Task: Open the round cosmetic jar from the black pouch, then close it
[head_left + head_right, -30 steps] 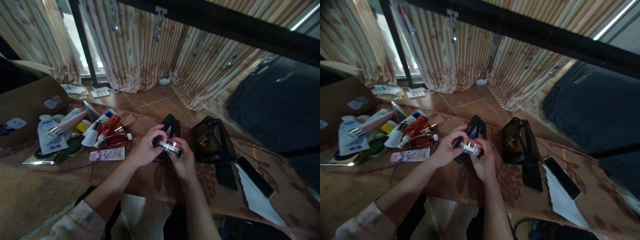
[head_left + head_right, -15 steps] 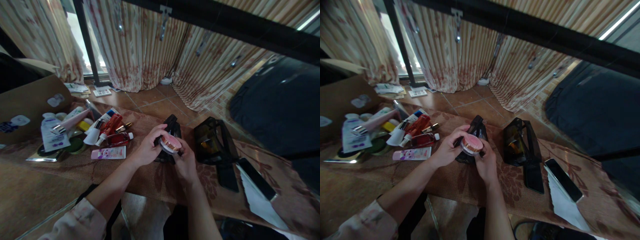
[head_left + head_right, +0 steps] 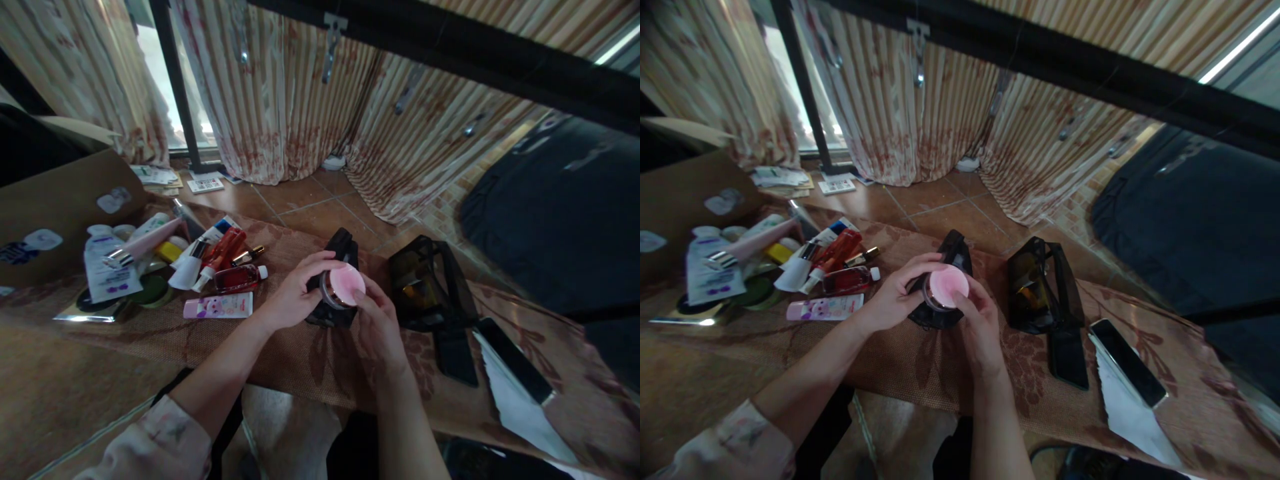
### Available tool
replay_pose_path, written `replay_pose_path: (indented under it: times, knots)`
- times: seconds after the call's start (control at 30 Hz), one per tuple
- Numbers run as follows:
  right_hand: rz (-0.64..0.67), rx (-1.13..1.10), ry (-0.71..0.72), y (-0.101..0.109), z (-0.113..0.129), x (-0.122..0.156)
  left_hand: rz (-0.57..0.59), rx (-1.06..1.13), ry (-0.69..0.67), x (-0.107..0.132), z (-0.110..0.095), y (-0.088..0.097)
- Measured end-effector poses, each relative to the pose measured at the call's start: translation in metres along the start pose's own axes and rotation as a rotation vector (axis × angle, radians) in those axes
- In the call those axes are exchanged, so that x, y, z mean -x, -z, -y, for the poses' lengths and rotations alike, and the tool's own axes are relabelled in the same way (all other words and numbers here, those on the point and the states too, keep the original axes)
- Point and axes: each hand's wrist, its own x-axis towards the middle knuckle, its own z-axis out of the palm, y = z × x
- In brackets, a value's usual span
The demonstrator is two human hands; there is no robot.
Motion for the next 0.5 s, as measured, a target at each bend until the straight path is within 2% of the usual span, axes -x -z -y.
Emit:
replay_pose_path:
  times: [0.1, 0.23, 0.5]
  knots:
    - [-0.110, -0.014, 0.046, -0.0004, 0.0009, -0.0003, -0.015, 0.028, 0.031, 0.0004, 0.0008, -0.0002]
    - [-0.199, -0.019, 0.084, -0.0011, -0.0020, -0.0007, 0.019, -0.057, 0.048, 0.0007, 0.0011, 0.0003]
    - [-0.197, 0.100, 0.183, -0.0007, -0.0039, 0.0015, -0.010, -0.106, 0.124, -0.0010, 0.0011, 0.0018]
